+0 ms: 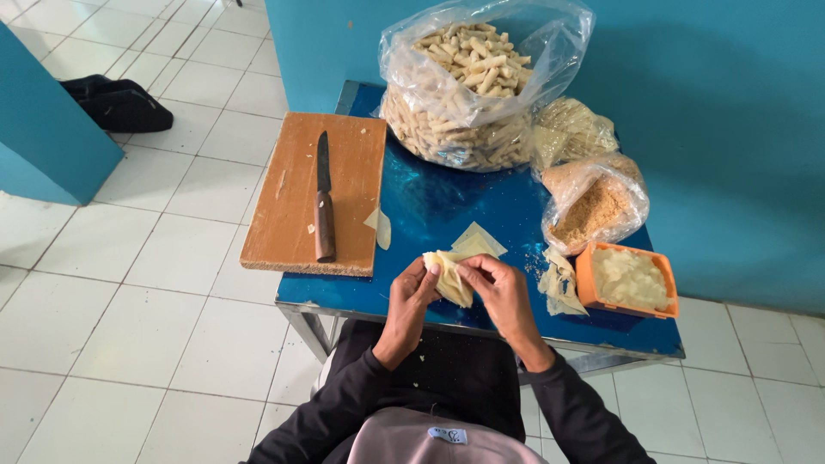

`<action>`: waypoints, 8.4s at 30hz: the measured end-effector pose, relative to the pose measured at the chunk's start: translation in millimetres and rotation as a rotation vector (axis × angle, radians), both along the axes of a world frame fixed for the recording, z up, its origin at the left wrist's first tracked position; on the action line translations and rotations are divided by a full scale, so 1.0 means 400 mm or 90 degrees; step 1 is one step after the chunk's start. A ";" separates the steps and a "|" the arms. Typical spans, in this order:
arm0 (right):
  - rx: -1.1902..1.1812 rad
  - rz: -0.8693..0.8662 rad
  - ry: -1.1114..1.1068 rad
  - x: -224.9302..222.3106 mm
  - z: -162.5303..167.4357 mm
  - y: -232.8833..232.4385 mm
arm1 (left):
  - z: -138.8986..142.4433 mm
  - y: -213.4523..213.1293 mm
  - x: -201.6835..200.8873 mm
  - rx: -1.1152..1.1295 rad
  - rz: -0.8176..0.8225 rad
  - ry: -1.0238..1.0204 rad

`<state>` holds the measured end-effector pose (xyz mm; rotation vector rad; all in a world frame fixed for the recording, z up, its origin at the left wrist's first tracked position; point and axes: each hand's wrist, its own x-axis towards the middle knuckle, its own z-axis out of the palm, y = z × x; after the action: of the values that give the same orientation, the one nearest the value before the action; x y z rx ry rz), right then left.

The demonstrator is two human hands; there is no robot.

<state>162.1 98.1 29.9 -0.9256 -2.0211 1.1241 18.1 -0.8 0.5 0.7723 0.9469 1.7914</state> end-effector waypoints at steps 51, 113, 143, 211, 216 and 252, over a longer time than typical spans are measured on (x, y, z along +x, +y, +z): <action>0.457 -0.041 -0.030 -0.002 0.061 -0.108 | 0.010 -0.011 0.009 0.051 -0.002 0.080; 0.517 -0.056 -0.154 0.058 -0.032 -0.064 | 0.016 -0.035 -0.048 0.071 0.082 -0.048; -0.162 0.044 0.105 0.012 -0.004 -0.015 | 0.069 -0.015 0.019 -0.035 0.097 0.117; 0.550 -0.003 -0.156 0.125 -0.100 -0.014 | 0.032 -0.005 -0.083 -0.102 0.351 0.761; 0.590 0.036 -0.183 0.144 -0.067 -0.073 | 0.015 -0.020 -0.065 -0.122 0.361 0.848; 0.569 -0.261 -0.397 0.310 0.048 -0.077 | 0.029 -0.084 -0.017 0.166 0.085 1.040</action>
<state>286.2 67.3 49.0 -1.1684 -2.2840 -0.3588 11.5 -34.5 11.9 2.5032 1.7280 1.0892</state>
